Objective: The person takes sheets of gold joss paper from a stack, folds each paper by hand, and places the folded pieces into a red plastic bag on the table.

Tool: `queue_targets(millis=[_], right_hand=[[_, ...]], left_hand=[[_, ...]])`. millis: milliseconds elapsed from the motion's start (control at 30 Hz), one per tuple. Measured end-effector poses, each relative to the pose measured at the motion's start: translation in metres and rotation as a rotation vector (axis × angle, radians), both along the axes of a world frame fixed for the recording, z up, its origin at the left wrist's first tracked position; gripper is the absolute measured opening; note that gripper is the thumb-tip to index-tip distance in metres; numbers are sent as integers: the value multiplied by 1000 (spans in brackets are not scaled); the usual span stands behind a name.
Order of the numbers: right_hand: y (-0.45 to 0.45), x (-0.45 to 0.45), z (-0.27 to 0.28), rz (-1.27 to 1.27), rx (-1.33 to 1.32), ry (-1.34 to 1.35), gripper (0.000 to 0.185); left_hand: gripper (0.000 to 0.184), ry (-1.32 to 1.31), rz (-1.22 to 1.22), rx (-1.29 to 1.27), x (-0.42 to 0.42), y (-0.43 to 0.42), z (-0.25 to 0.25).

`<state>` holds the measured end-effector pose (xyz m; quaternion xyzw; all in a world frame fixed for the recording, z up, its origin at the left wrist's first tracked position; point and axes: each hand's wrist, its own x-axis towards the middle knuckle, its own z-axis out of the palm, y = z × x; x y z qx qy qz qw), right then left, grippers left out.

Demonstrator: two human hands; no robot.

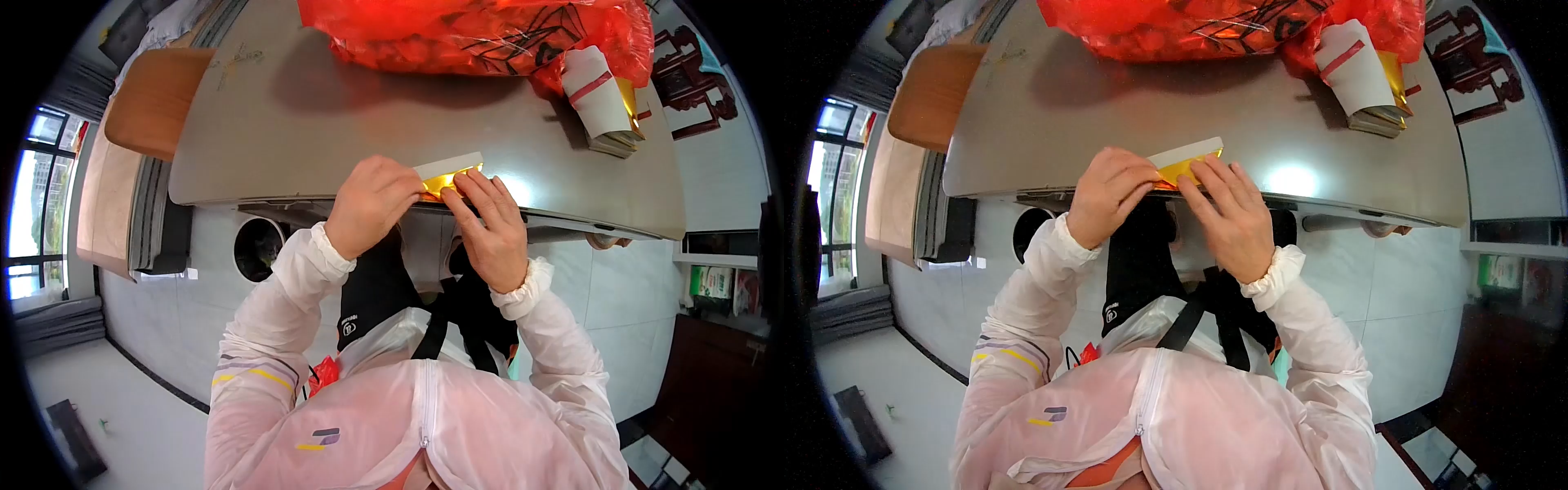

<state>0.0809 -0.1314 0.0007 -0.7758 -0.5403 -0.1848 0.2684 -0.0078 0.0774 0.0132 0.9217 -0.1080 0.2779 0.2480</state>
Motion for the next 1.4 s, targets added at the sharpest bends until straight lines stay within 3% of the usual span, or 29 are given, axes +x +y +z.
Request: queue_targets(millis=[200,633,1133,1333,1400], right_hand=[[0,2,-2,6,-23,-17,43],[-2,2,-1,4,-60,-34,45],[14,-6,21,-14,42,9,29],[18,36,28,107,44,141,28],[23,49,28,136,9,166,30]], left_hand=[[9,86,79,-131,8,-4,7],[13,235,176,-48,19,-11,16],[21,81,275,0,21,-16,13],[23,551,149,72,45,1,42],[24,529,129,91,50,4,38]])
